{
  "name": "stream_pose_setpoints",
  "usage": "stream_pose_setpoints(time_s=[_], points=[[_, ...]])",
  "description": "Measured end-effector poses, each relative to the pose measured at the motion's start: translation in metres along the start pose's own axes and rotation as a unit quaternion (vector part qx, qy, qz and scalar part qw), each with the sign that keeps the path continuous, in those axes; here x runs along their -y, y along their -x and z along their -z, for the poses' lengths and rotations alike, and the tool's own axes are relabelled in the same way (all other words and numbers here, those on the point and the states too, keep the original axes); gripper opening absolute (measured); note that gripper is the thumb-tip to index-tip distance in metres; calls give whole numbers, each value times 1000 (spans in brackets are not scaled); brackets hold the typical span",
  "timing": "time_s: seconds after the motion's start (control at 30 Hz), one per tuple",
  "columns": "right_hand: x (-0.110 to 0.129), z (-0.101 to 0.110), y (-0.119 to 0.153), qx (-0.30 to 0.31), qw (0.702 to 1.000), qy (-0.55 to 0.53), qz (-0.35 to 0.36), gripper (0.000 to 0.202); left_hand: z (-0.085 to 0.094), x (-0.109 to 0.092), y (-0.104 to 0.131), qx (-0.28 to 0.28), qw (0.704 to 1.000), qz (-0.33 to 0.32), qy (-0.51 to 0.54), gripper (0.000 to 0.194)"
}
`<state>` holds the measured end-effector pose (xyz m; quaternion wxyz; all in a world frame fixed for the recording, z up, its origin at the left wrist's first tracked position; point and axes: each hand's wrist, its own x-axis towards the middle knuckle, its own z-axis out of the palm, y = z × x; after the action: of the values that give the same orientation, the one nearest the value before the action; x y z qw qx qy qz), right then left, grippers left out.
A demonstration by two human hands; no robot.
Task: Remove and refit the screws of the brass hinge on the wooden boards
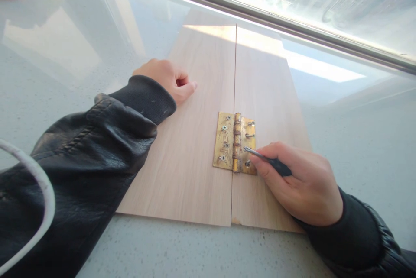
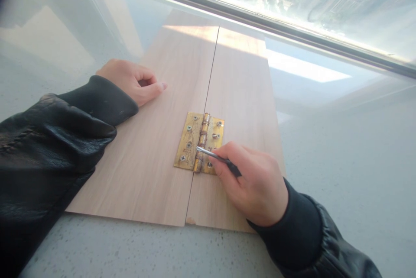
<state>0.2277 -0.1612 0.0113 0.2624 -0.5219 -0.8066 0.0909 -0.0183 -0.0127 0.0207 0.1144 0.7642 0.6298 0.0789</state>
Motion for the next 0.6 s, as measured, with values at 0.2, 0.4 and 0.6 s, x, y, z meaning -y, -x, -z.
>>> stream_pose_setpoints(time_s=[0.2, 0.4, 0.6], points=[[-6, 4, -7, -5, 999, -42, -32, 16, 5, -1, 6, 3, 1000, -27, 7, 53], [-6, 5, -12, 9, 995, -58, -76, 29, 3, -1, 3, 4, 1000, -16, -8, 53], [-5, 4, -13, 30, 993, -58, -101, 31, 1, 0, 0, 6, 1000, -1, -15, 54]])
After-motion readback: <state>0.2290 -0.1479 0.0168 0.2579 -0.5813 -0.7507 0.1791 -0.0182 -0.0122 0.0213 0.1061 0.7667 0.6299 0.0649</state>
